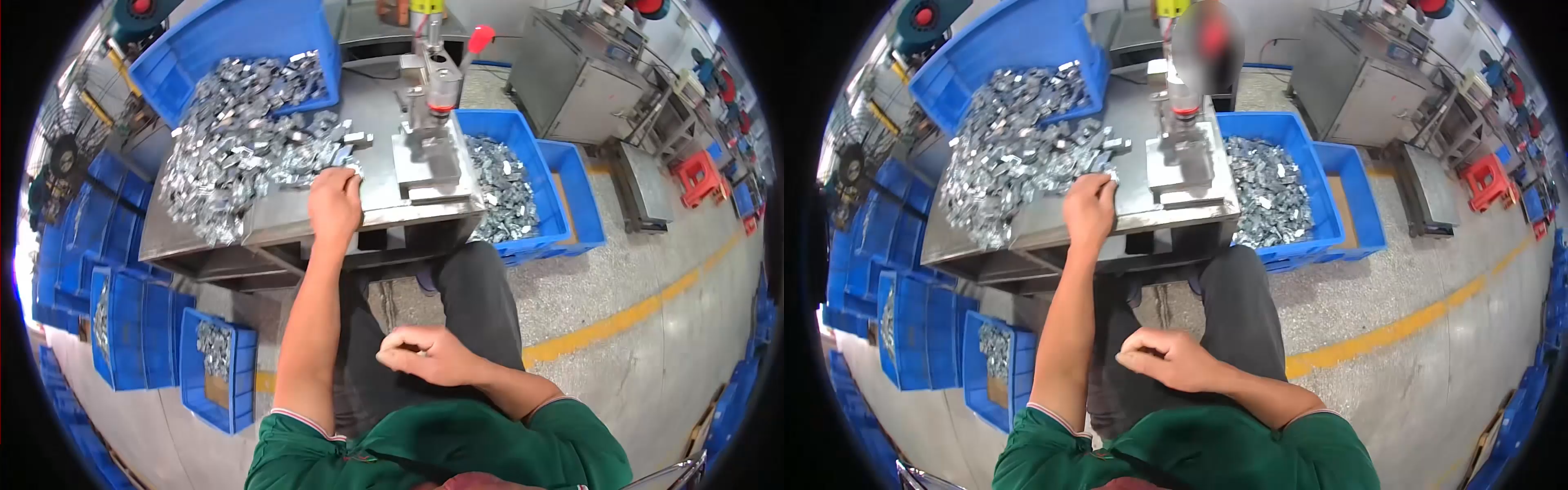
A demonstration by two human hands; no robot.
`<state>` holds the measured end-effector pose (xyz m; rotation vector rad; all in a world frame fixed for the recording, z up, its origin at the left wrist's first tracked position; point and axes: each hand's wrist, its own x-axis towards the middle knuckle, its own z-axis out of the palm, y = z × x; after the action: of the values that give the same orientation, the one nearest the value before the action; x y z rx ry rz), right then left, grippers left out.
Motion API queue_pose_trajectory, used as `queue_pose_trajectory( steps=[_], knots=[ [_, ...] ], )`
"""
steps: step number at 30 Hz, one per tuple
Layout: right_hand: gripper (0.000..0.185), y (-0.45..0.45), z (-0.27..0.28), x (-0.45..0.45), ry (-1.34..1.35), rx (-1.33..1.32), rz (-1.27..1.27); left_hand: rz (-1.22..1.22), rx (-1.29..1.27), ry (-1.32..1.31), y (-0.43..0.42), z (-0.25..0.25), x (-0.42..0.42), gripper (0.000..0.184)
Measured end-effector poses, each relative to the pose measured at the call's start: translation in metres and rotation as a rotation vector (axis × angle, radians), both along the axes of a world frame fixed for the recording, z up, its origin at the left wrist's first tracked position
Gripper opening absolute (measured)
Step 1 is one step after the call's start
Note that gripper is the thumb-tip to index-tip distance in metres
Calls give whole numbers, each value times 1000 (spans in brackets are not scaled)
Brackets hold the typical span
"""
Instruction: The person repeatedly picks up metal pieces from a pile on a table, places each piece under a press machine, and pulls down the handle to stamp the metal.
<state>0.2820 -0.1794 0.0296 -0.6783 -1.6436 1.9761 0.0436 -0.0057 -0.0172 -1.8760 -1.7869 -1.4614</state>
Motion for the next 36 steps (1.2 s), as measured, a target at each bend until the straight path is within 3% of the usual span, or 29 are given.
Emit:
queue_pose_trajectory(
  steps=[2, 7, 11, 17, 19, 21, 26, 31, 36],
  knots=[
    [14, 13, -12, 13, 17, -144, -107, 23, -40, -51, 0, 2, 4, 15],
    [14, 43, -23, 33, 69, -166, -314, 115, -77, 58, -6, 16, 13, 16],
    [13, 59, -25, 34, 96, -197, -350, 95, -64, 2, -6, 5, 7, 10],
    [11, 70, -31, 43, 97, -182, -434, 47, -72, -265, -13, 8, 6, 8],
    [11, 79, -22, 48, 60, -80, -520, 18, -91, -376, -18, 16, 9, 9],
    [11, 90, -13, 51, 44, 47, -620, -59, -107, -307, -21, 27, 17, 8],
    [16, 151, 30, 37, 394, 495, -857, -224, -218, -206, -9, 52, 33, 9],
    [27, 208, 92, 6, 503, 587, -1120, -284, -250, -100, 13, 57, 38, 12],
    [32, 235, 110, -12, 530, 644, -1155, -285, -246, -66, 23, 60, 44, 12]
  ],
)
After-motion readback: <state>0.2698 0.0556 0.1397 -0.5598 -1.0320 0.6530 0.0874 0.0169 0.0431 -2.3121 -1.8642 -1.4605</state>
